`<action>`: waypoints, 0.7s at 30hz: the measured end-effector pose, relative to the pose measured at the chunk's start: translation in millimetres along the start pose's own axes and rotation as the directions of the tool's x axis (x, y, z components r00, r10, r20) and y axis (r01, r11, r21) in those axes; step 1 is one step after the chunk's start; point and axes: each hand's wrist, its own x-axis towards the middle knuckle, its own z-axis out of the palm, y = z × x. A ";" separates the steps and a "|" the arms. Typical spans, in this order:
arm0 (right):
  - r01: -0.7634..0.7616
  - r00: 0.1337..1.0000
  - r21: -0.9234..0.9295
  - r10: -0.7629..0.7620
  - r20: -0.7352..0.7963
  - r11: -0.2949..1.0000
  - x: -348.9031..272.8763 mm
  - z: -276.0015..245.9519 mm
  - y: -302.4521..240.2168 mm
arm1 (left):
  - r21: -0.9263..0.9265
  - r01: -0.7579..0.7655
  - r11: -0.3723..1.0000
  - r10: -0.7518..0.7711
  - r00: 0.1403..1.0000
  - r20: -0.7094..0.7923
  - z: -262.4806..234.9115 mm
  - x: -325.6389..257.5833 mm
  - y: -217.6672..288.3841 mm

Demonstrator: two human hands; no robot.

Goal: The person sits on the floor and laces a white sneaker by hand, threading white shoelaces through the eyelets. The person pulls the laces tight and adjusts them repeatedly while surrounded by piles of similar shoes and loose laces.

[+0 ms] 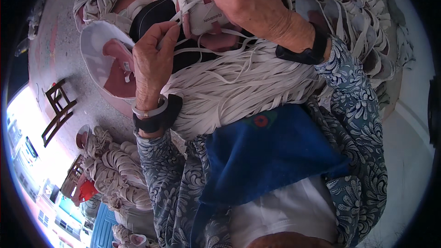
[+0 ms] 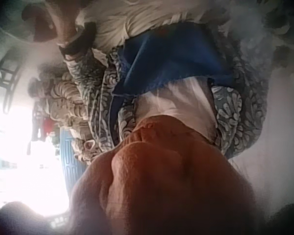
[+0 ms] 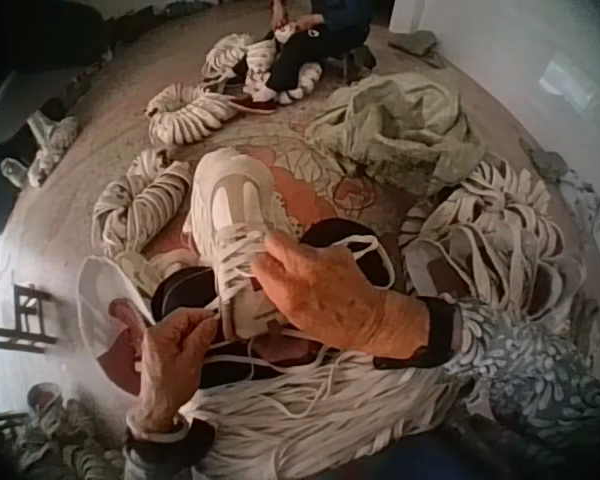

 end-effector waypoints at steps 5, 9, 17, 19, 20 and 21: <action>-0.335 0.917 0.594 0.108 0.385 0.732 9.5 -24.3 23.9 | -0.015 -0.082 0.997 0.081 0.996 -0.024 0.9 -1.3 -4.0; 0.086 0.994 0.376 -0.057 -0.088 0.923 0.7 -5.1 27.0 | 0.055 -0.049 0.997 0.047 0.998 0.042 -1.2 -0.2 -2.2; -0.261 0.963 0.301 0.223 0.155 0.917 3.5 -20.0 35.9 | 0.040 -0.017 0.999 0.016 1.000 0.010 -0.5 -5.7 4.6; -0.478 0.876 0.454 0.365 0.316 0.752 4.2 -38.7 24.1 | 0.027 -0.051 0.998 0.052 0.998 -0.027 1.5 -4.9 5.7; -0.425 0.902 0.497 0.305 0.307 0.757 -1.1 -41.1 25.4 | 0.023 -0.067 0.997 0.068 0.997 -0.047 1.9 -3.8 6.0; -0.368 0.925 0.540 0.241 0.292 0.757 -8.3 -44.7 28.8 | 0.032 -0.087 0.996 0.088 0.995 -0.046 1.2 -1.9 5.3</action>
